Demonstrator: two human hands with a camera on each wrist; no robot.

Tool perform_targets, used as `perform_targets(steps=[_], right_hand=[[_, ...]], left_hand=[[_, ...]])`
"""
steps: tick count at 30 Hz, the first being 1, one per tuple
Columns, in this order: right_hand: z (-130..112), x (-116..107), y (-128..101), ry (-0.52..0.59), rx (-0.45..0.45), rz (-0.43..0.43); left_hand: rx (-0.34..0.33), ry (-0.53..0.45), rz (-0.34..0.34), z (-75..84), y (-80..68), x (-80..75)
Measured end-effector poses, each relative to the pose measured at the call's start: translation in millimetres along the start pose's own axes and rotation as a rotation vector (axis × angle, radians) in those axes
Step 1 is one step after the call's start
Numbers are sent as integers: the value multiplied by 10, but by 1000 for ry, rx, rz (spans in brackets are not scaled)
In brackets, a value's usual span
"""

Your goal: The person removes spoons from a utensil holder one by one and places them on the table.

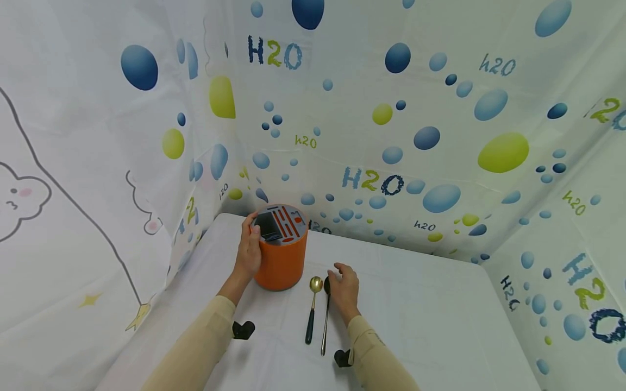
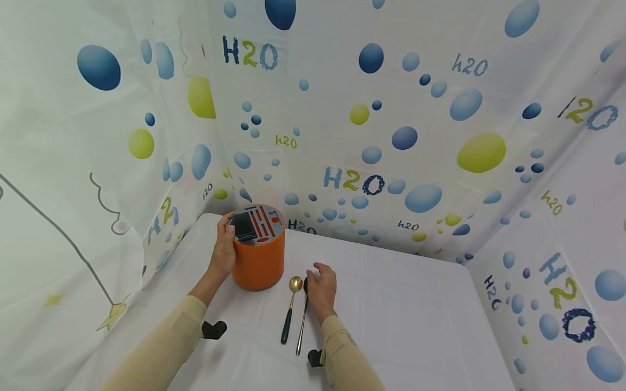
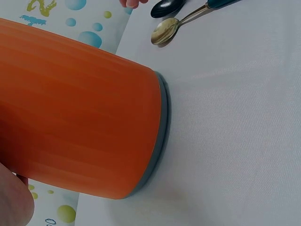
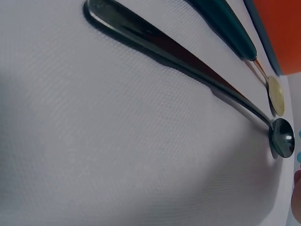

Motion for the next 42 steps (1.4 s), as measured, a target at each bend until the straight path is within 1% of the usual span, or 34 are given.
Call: perform_targets(steps=[4,6,11,13,16,20,24,27,34,42], right_hand=[[-41,2,16,-7,-9,8],[-51,5,19,-11,-12,10],[-62,4,20,-13,-20,10],[-62,5,19,-17,-26,11],[-93,2,21,-12,-48,19],[-177,-7,43,15,-108,55],[-243,-14,59,34,-174,97],[-287,-15,69,50,-202,111],[-386,-5,97,88,-231,117],[-522,0,117,110,-283,130]], left_hand=[[-1,1,2,-11,11,2],[-5,-12,8,-89,40,11],[3,-17,37,-377,126,47],[10,-9,41,-434,143,51],[4,1,20,-262,93,27],[-12,10,-6,10,10,-7],[-7,2,-6,1,5,-8],[-3,-8,-5,-25,6,-2],[8,-29,-3,-56,16,2],[11,-13,-3,-37,3,-3]])
Point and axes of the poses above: each hand's wrist, its own y-axis towards the middle knuckle, its own x-axis out of the palm, z = x × y, the point moved 2 cm from there along y, towards the middle knuckle
